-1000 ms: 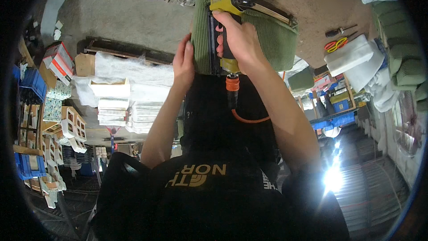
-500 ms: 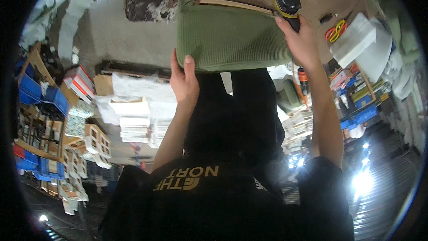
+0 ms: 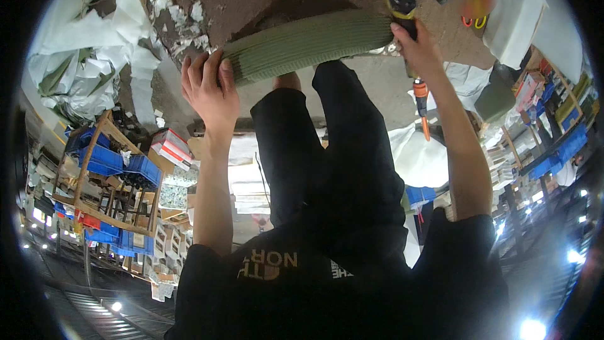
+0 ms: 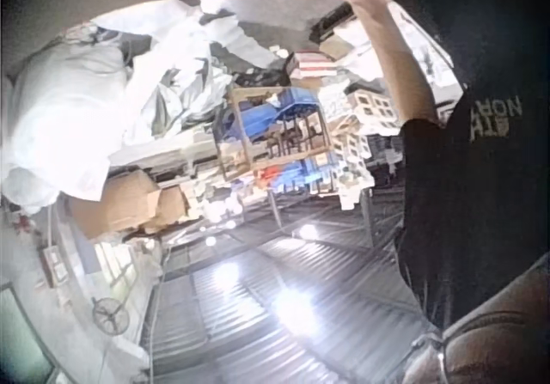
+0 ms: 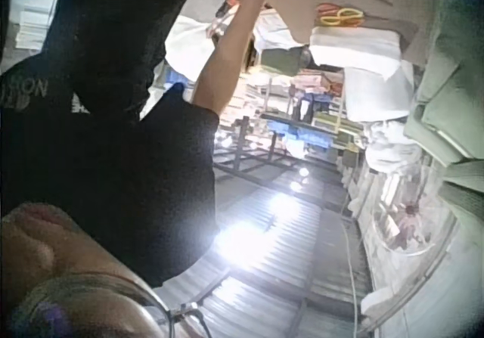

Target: The worker secures foam and green fabric to a wooden frame using a pneumatic staple gun.

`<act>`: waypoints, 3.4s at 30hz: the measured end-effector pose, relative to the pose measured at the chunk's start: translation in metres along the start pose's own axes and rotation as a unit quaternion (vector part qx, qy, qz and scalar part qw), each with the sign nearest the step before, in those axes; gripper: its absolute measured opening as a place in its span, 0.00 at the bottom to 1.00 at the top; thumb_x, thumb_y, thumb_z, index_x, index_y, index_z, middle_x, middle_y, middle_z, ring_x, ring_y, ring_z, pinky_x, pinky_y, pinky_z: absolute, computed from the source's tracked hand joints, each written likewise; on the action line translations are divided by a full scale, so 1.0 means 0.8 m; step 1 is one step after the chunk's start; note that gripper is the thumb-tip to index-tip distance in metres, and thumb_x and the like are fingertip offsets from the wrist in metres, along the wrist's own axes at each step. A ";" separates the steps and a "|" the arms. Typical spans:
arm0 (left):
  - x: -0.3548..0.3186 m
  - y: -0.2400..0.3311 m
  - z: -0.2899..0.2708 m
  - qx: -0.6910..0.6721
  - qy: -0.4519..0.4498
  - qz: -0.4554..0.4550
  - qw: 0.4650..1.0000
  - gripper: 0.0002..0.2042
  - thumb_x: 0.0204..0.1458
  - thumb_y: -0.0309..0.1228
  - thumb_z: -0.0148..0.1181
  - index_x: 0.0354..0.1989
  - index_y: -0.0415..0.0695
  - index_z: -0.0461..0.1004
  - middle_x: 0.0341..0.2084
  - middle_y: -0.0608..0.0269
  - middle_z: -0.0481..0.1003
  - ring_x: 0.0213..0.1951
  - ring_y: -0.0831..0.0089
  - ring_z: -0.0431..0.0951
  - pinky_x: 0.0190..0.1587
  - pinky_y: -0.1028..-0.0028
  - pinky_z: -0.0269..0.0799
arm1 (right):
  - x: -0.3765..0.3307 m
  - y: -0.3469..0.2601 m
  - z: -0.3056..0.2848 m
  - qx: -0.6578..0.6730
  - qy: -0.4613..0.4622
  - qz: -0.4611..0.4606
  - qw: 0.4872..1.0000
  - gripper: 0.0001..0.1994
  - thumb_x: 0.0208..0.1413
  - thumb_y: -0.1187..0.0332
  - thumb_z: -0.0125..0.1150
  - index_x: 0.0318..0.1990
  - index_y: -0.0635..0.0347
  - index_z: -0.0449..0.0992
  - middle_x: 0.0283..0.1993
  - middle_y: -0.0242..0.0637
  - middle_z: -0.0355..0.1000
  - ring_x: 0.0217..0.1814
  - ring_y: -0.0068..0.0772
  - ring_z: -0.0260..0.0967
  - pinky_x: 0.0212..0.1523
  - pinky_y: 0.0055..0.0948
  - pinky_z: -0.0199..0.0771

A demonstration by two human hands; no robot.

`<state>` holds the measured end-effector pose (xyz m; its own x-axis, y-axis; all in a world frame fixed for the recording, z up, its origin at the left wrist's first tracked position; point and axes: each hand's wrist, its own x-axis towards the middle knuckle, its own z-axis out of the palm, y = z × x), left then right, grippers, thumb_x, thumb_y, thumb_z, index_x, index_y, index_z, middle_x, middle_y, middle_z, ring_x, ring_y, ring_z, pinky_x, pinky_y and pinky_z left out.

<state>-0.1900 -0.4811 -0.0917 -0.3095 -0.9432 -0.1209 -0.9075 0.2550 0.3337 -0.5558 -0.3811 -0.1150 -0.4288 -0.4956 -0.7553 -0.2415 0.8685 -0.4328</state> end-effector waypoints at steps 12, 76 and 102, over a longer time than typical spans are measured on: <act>0.064 0.031 0.140 0.051 -0.204 0.107 0.972 0.42 0.46 0.51 0.64 0.70 0.54 0.52 0.68 0.43 0.47 0.68 0.40 0.46 0.66 0.38 0.40 | 0.096 0.033 0.000 -0.037 0.026 0.009 0.999 0.27 0.58 0.55 0.56 0.60 0.63 0.64 0.43 0.53 0.74 0.45 0.50 0.74 0.46 0.42 0.70; -0.182 0.109 0.046 -0.232 -0.408 -0.049 0.882 0.08 0.47 0.34 0.62 0.31 0.46 0.70 0.27 0.58 0.76 0.32 0.58 0.80 0.31 0.58 0.76 | -0.134 -0.014 0.118 -0.500 -0.345 -0.389 0.692 0.06 0.46 0.66 0.62 0.29 0.56 0.73 0.29 0.38 0.73 0.35 0.41 0.74 0.35 0.41 0.74; -0.103 0.076 0.125 -0.207 -0.328 -0.066 0.919 0.21 0.62 0.48 0.43 0.63 0.66 0.61 0.66 0.47 0.52 0.68 0.46 0.48 0.63 0.35 0.40 | -0.111 -0.010 0.133 -0.502 -0.384 -0.381 0.675 0.05 0.49 0.66 0.56 0.30 0.53 0.77 0.33 0.34 0.74 0.42 0.38 0.73 0.42 0.40 0.72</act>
<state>-0.2479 -0.3667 -0.1550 -0.4331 -0.5933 -0.6786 -0.8053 -0.0834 0.5869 -0.4232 -0.3441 -0.0968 0.6369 -0.3201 -0.7014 -0.7709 -0.2655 -0.5789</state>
